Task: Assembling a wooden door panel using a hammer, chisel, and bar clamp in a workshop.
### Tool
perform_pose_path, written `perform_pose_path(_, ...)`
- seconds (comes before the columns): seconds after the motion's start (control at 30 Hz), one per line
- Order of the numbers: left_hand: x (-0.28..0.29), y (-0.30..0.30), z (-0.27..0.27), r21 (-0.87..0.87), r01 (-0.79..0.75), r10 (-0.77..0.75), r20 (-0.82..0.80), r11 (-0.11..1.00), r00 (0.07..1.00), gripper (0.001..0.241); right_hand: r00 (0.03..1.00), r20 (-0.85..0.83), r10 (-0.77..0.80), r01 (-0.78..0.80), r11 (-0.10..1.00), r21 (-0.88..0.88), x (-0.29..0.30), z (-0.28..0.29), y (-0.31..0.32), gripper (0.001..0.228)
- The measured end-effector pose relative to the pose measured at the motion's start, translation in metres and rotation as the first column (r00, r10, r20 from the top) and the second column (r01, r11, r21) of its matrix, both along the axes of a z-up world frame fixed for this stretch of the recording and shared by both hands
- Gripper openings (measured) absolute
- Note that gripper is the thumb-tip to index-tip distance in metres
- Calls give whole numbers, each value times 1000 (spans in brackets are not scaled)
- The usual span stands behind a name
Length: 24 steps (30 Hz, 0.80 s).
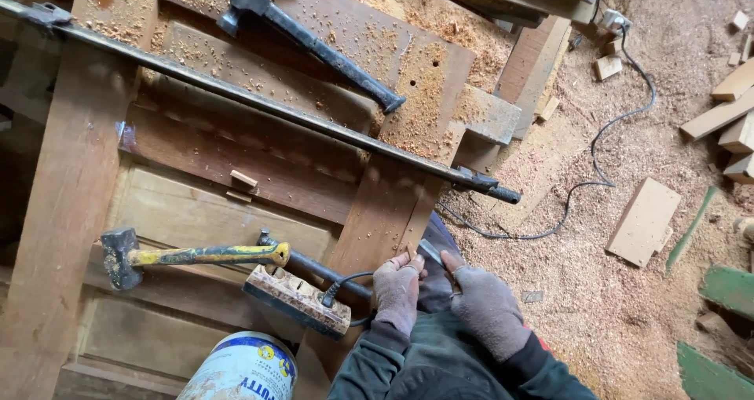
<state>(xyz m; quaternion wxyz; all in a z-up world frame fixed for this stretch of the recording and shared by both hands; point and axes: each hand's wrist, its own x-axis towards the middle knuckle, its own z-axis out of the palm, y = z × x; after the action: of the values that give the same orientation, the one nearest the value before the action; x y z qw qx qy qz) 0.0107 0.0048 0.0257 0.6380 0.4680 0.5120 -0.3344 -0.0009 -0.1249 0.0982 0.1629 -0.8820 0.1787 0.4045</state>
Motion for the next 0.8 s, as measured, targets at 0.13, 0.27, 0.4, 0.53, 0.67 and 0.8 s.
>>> perform_pose_path(0.13,1,2,-4,15,40,-40,-12,999,999,31,996,-32,88,-88,996,-15,-9,-9,3,65)
perform_pose_path(0.27,-8,0,-18,-74,34,-34,-3,997,999,24,988,-5,155,-155,988,4,-10,-14,6,65)
perform_pose_path(0.4,-15,-3,-30,-63,36,-36,13,997,999,25,982,-35,188,-188,982,2,-12,-15,7,73)
perform_pose_path(0.53,-11,-1,-23,-91,5,-5,-2,996,1000,23,980,-58,192,-194,980,-35,-11,-12,10,68)
perform_pose_path(0.67,-11,-2,-23,-105,-41,41,-11,994,999,26,982,-57,182,-183,983,-27,-15,-18,9,71)
perform_pose_path(0.8,-11,-2,-25,-105,-5,5,3,994,1000,28,974,-79,213,-218,974,-63,-9,-21,11,73)
